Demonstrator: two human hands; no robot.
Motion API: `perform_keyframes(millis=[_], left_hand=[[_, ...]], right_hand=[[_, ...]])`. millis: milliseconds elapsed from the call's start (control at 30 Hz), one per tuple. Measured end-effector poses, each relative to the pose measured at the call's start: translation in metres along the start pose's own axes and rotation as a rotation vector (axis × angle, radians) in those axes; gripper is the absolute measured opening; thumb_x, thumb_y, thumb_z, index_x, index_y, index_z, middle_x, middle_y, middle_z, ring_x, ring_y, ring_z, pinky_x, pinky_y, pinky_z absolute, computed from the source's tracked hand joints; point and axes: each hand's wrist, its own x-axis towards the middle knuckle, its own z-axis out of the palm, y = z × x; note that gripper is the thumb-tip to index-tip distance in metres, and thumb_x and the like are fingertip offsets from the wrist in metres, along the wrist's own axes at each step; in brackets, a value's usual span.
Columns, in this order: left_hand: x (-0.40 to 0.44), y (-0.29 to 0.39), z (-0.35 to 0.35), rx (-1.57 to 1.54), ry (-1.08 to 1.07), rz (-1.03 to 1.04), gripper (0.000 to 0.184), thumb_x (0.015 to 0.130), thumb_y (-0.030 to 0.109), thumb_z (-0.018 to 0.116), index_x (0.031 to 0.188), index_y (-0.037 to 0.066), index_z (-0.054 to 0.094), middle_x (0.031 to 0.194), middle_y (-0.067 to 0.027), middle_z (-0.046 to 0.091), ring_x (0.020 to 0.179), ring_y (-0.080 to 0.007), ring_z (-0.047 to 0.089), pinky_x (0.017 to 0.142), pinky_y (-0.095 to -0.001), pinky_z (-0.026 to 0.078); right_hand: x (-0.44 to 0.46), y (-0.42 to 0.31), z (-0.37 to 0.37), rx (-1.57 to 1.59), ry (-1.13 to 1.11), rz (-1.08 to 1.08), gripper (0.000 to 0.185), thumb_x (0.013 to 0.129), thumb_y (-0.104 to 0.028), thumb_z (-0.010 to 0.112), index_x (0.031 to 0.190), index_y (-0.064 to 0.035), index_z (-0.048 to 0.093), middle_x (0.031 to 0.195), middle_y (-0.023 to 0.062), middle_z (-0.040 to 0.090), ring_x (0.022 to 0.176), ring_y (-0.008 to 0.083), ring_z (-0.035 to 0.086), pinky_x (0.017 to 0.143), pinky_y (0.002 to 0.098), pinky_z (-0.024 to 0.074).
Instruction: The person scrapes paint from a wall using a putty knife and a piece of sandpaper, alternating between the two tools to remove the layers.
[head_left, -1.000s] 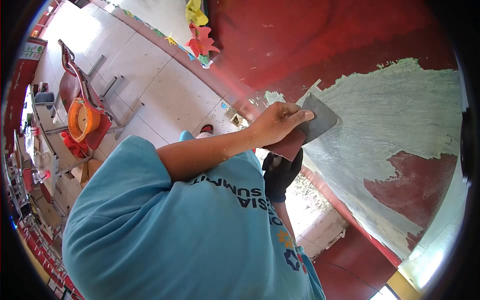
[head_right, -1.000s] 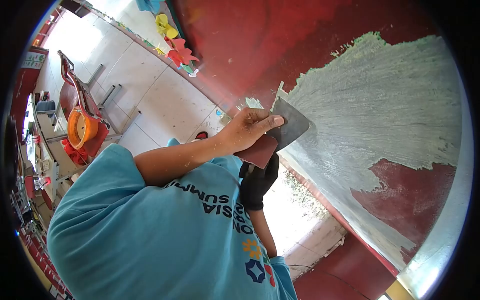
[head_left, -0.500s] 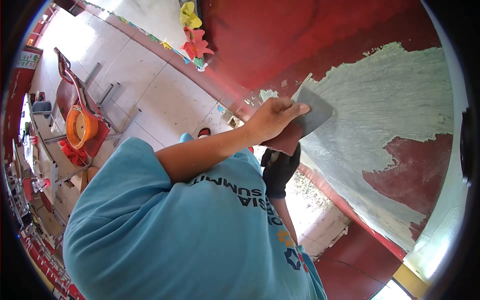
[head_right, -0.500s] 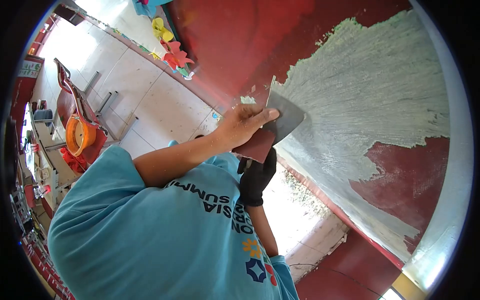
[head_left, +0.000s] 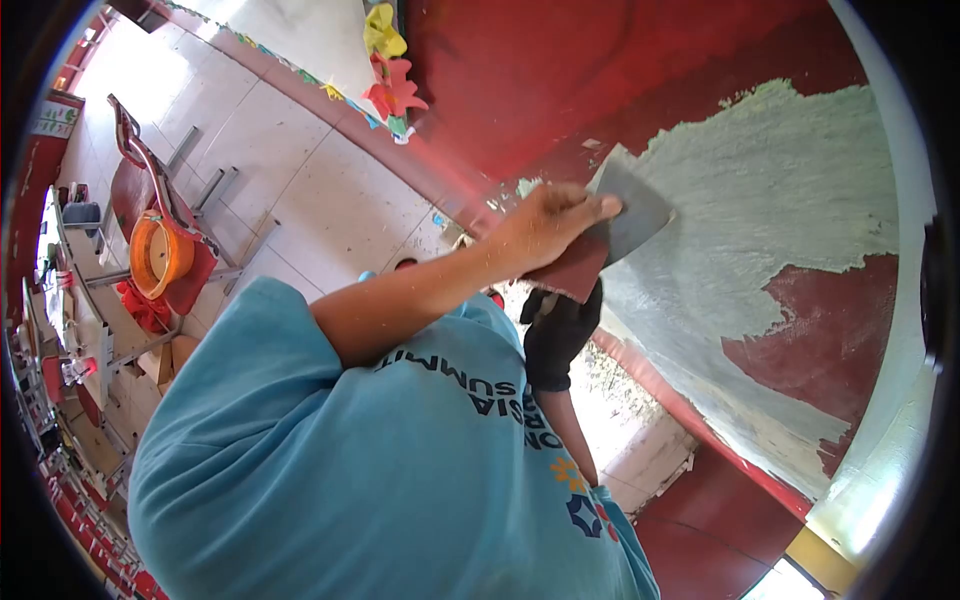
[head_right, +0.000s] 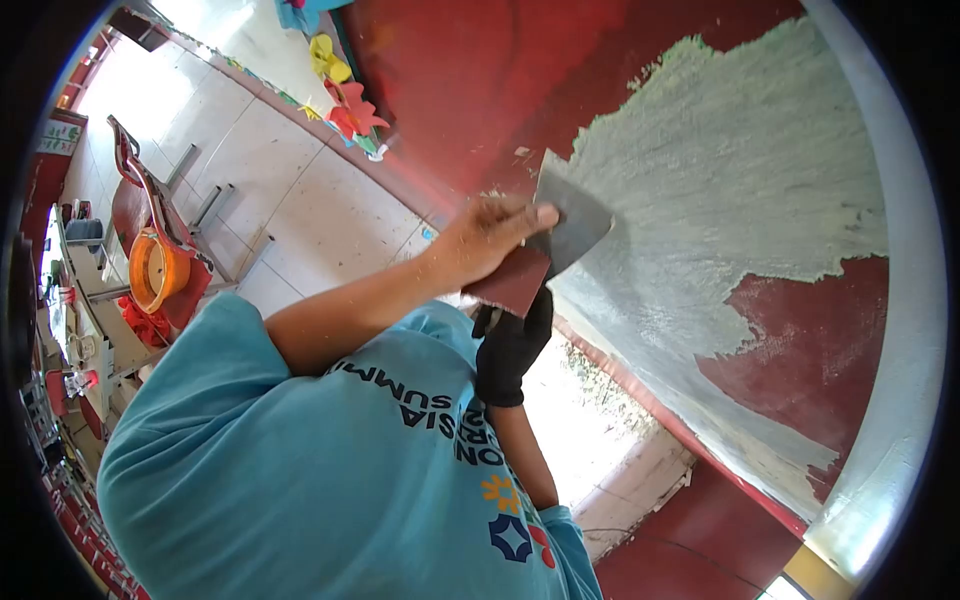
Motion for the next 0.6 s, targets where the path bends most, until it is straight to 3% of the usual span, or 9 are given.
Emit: perform_keyframes(millis=[67, 100, 167, 233, 333, 367, 500, 567, 600], left_hand=[[-0.003, -0.001, -0.001, 0.16, 0.064, 0.094, 0.039, 0.086, 0.04, 0.056, 0.079, 0.002, 0.064, 0.06, 0.0001, 0.054, 0.057, -0.0059, 0.047, 0.051, -0.024, 0.038], [-0.001, 0.011, -0.002, 0.163, 0.067, 0.099, 0.039, 0.086, 0.04, 0.056, 0.079, 0.002, 0.064, 0.06, 0.0001, 0.054, 0.057, -0.0059, 0.047, 0.051, -0.024, 0.038], [-0.003, 0.029, -0.002, 0.114, -0.004, -0.135, 0.04, 0.086, 0.041, 0.056, 0.093, 0.003, 0.066, 0.068, -0.0014, 0.058, 0.067, -0.0066, 0.05, 0.063, -0.024, 0.042], [-0.003, 0.02, 0.0, 0.062, -0.022, -0.104, 0.04, 0.086, 0.04, 0.056, 0.092, 0.002, 0.067, 0.066, -0.0008, 0.057, 0.065, -0.0066, 0.049, 0.061, -0.0239, 0.041], [-0.003, 0.009, 0.007, 0.089, 0.101, 0.17, 0.042, 0.085, 0.04, 0.057, 0.067, 0.003, 0.058, 0.054, 0.0026, 0.046, 0.051, -0.0045, 0.04, 0.045, -0.0243, 0.033], [0.0, 0.014, 0.005, 0.091, 0.102, 0.177, 0.042, 0.085, 0.04, 0.057, 0.067, 0.003, 0.058, 0.054, 0.0026, 0.046, 0.051, -0.0045, 0.04, 0.045, -0.0243, 0.033], [-0.004, 0.021, 0.005, -0.011, -0.027, -0.006, 0.038, 0.087, 0.038, 0.056, 0.077, 0.002, 0.063, 0.059, 0.0017, 0.052, 0.059, -0.0029, 0.046, 0.052, -0.0217, 0.037], [-0.005, 0.004, 0.008, 0.071, 0.016, 0.025, 0.036, 0.087, 0.037, 0.056, 0.075, 0.004, 0.063, 0.059, 0.0017, 0.052, 0.053, -0.0028, 0.046, 0.046, -0.0206, 0.036], [-0.004, -0.002, 0.014, -0.093, 0.05, 0.009, 0.036, 0.086, 0.038, 0.057, 0.07, 0.006, 0.06, 0.06, 0.0018, 0.053, 0.052, -0.0032, 0.047, 0.046, -0.02, 0.036]], right_hand=[[-0.003, 0.007, -0.004, 0.093, 0.025, 0.112, 0.016, 0.091, -0.019, 0.043, 0.089, -0.0038, 0.047, 0.057, 0.003, 0.047, 0.04, 0.0082, 0.042, 0.035, 0.0217, 0.0304], [-0.001, -0.011, 0.001, -0.384, -0.004, -0.239, 0.016, 0.091, -0.02, 0.043, 0.088, -0.0042, 0.047, 0.058, 0.0034, 0.048, 0.04, 0.0084, 0.043, 0.034, 0.0217, 0.0303], [-0.001, -0.036, 0.012, 0.163, 0.039, 0.198, 0.016, 0.091, -0.019, 0.043, 0.087, -0.0044, 0.046, 0.057, 0.0031, 0.048, 0.039, 0.0088, 0.043, 0.034, 0.0216, 0.0305], [0.001, -0.022, 0.008, -0.035, 0.018, 0.056, 0.015, 0.09, -0.018, 0.043, 0.087, -0.0041, 0.046, 0.057, 0.0035, 0.047, 0.038, 0.0091, 0.043, 0.034, 0.0217, 0.0309], [-0.005, -0.018, 0.005, -0.129, 0.017, -0.016, 0.016, 0.089, -0.019, 0.043, 0.087, -0.0034, 0.046, 0.06, 0.0042, 0.048, 0.038, 0.0094, 0.043, 0.034, 0.0225, 0.0321], [-0.005, -0.028, 0.005, -0.01, 0.044, 0.143, 0.015, 0.089, -0.018, 0.043, 0.087, -0.0037, 0.046, 0.06, 0.0045, 0.049, 0.038, 0.0096, 0.043, 0.034, 0.0227, 0.0325], [-0.005, -0.038, 0.002, -0.026, 0.025, 0.13, 0.017, 0.09, -0.02, 0.044, 0.087, -0.0039, 0.047, 0.057, 0.0033, 0.047, 0.038, 0.0084, 0.042, 0.034, 0.0215, 0.0313], [-0.006, -0.012, -0.02, -0.266, -0.098, -0.063, 0.017, 0.086, -0.002, 0.042, 0.102, 0.0019, 0.045, 0.078, 0.0069, 0.046, 0.049, 0.0106, 0.049, 0.036, 0.0212, 0.0383], [-0.007, -0.021, -0.02, 0.024, -0.039, 0.225, 0.016, 0.087, -0.006, 0.043, 0.102, 0.0005, 0.047, 0.074, 0.0065, 0.047, 0.047, 0.0097, 0.048, 0.035, 0.0207, 0.0372]])
